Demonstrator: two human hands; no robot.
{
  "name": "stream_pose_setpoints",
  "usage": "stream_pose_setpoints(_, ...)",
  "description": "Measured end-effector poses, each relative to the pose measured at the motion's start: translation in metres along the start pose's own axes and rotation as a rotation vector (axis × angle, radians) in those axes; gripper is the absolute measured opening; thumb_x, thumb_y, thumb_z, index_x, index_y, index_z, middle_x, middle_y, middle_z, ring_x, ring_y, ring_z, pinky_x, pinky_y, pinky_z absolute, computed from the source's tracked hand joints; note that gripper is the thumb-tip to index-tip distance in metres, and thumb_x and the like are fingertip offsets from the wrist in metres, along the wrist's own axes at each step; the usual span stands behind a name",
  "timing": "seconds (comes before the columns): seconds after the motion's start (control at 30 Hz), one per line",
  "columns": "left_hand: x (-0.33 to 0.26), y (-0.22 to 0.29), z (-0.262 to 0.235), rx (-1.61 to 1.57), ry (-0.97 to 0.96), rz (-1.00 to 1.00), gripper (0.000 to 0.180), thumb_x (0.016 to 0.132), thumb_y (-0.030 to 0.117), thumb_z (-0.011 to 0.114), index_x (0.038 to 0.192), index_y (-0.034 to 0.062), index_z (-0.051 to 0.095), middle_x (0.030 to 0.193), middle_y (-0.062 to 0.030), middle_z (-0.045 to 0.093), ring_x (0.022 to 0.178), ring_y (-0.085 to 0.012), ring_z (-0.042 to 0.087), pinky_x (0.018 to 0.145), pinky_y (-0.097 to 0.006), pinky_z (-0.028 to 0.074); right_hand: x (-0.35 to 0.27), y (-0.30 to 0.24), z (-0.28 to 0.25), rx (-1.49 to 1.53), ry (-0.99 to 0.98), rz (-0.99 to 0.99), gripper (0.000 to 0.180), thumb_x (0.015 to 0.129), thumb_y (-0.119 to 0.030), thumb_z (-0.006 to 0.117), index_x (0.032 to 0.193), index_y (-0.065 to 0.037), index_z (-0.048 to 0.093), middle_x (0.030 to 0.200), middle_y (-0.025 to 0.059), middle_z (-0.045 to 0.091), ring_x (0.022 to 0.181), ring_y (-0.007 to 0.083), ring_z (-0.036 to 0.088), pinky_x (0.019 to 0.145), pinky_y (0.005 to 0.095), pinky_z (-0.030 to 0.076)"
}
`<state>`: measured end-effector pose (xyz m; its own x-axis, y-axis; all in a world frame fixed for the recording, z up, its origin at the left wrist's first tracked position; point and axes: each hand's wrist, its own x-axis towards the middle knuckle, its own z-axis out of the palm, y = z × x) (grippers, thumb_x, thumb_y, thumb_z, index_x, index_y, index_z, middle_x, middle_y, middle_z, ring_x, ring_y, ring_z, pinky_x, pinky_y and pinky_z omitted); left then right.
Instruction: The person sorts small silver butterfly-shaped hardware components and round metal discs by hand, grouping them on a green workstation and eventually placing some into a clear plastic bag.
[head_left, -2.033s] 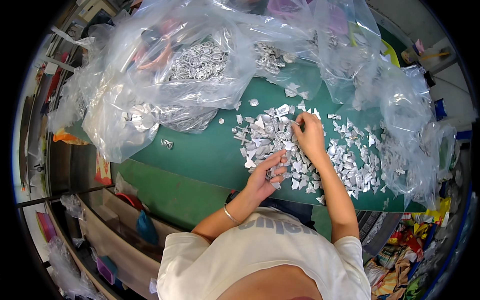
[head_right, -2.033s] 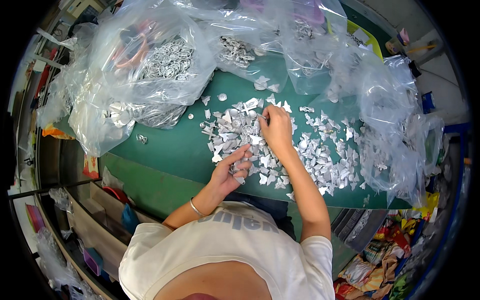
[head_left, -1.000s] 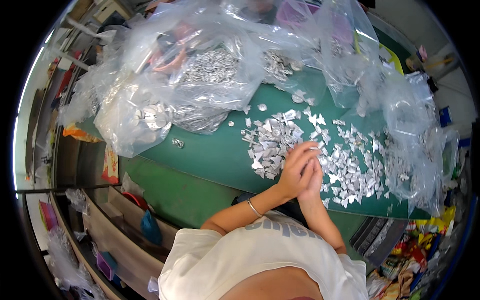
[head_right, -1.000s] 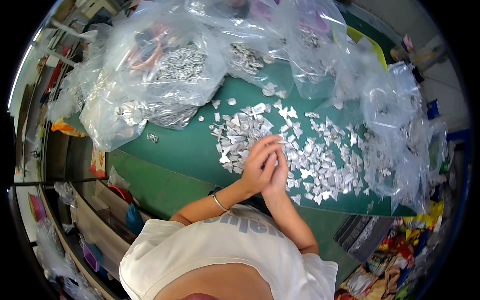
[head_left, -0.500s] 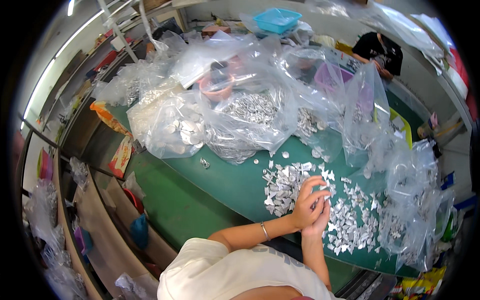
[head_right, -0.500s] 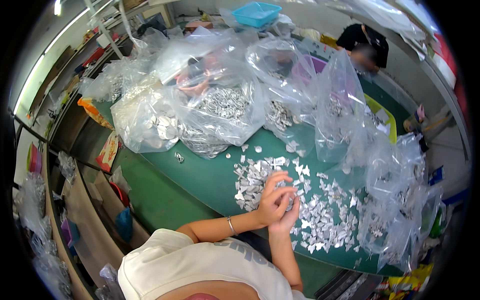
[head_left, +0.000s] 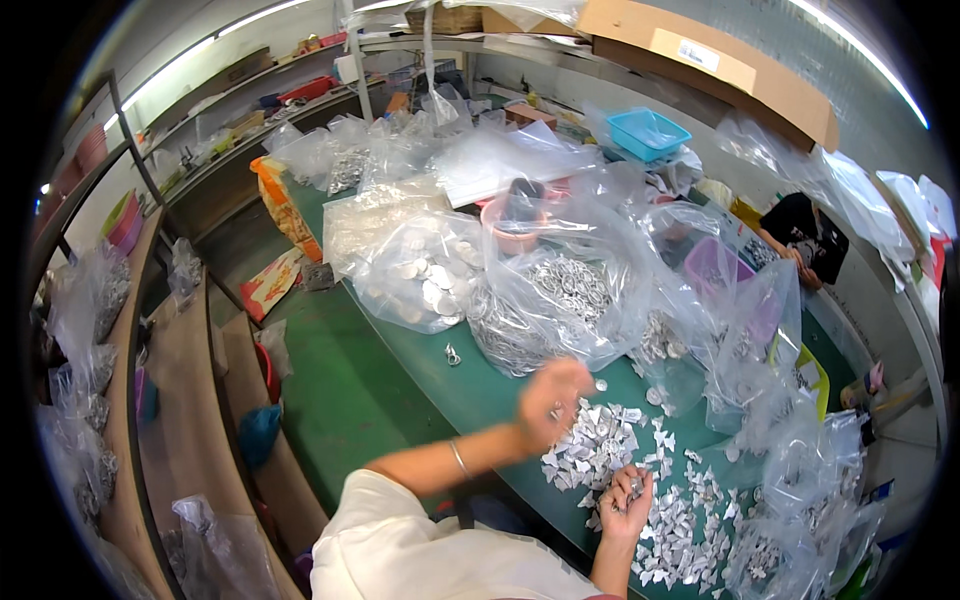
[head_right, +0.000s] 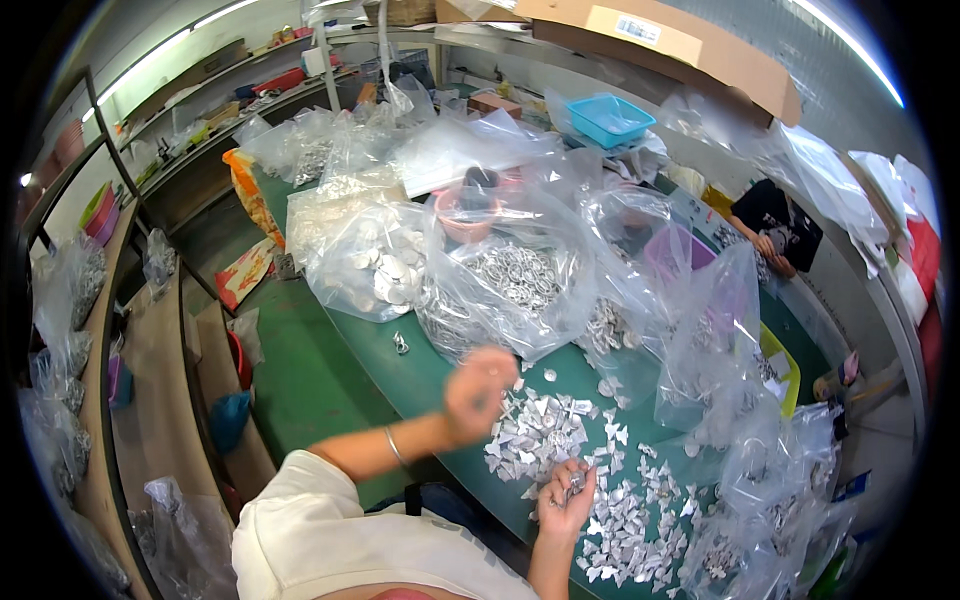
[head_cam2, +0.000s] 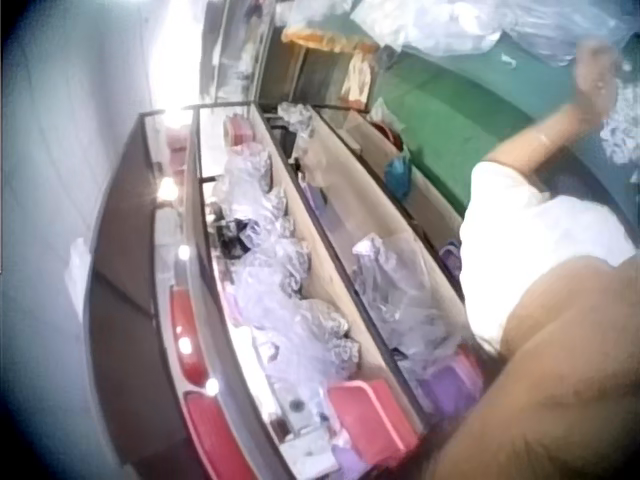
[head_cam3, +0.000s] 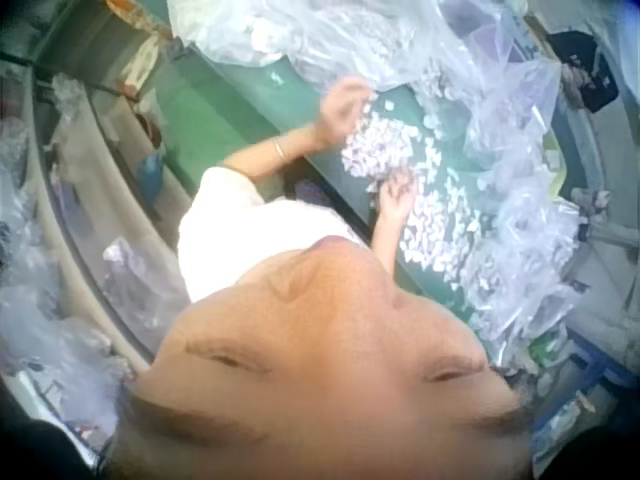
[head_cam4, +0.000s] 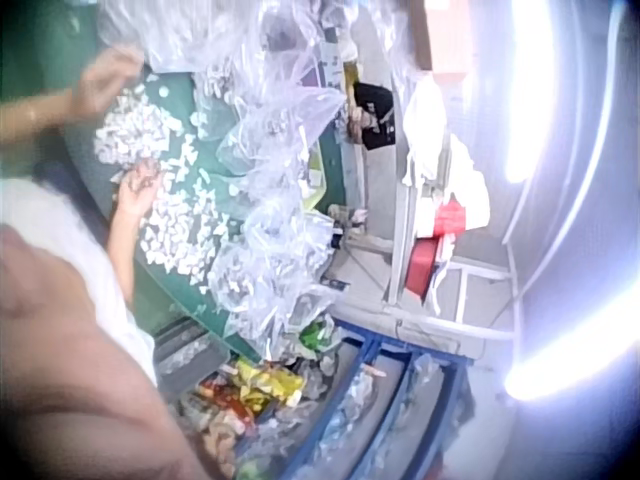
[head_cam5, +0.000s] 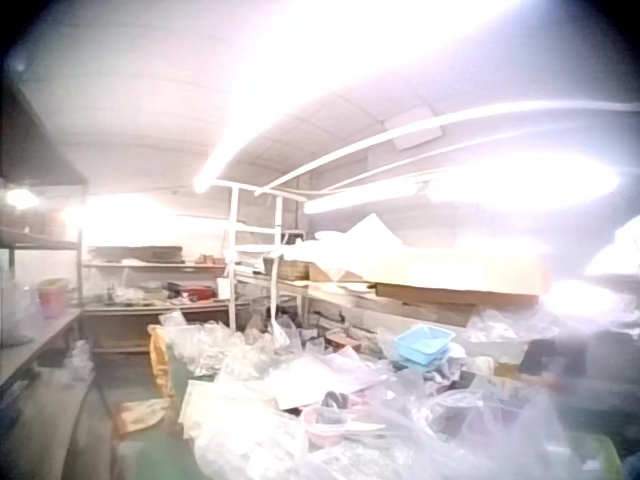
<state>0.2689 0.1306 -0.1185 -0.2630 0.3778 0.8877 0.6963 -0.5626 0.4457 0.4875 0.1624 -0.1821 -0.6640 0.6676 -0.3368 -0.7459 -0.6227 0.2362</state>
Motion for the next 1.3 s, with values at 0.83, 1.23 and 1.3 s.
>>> stream_pose_setpoints(0.83,0.165,-0.442,-0.129,1.389,-0.302,-0.687,0.031,0.081,0.012,0.048,0.109,0.0015,0.052,0.110,-0.0109,0.056,0.110,-0.0295,0.048,0.091,-0.062,0.030,0.021,-0.053,-0.042,-0.459,-0.085,0.007,0.032,0.085,-0.047,0.050,0.095,-0.016,0.057,0.100,0.0097,0.055,0.095,0.0278,0.053,0.086,0.0462,0.042)
stream_pose_setpoints(1.23,0.157,-0.464,-0.162,1.540,-0.134,-0.485,0.009,0.075,0.010,0.058,0.082,0.0115,0.063,0.083,-0.0087,0.065,0.079,-0.0235,0.063,0.081,-0.042,0.042,-0.008,-0.103,-0.041,-0.254,-0.544,0.157,0.046,0.089,-0.044,0.038,0.128,-0.020,0.036,0.129,0.0082,0.035,0.122,0.0289,0.029,0.100,0.0513,0.023)
stream_pose_setpoints(1.3,0.175,-0.442,-0.143,1.236,0.168,-0.442,0.008,0.078,0.009,0.056,0.085,0.0074,0.059,0.082,-0.0121,0.064,0.078,-0.0265,0.062,0.074,-0.041,0.044,-0.014,-0.105,-0.038,-0.267,-0.606,0.159,0.047,0.090,-0.042,0.037,0.130,-0.020,0.033,0.133,0.0077,0.032,0.125,0.0283,0.027,0.102,0.0511,0.021)
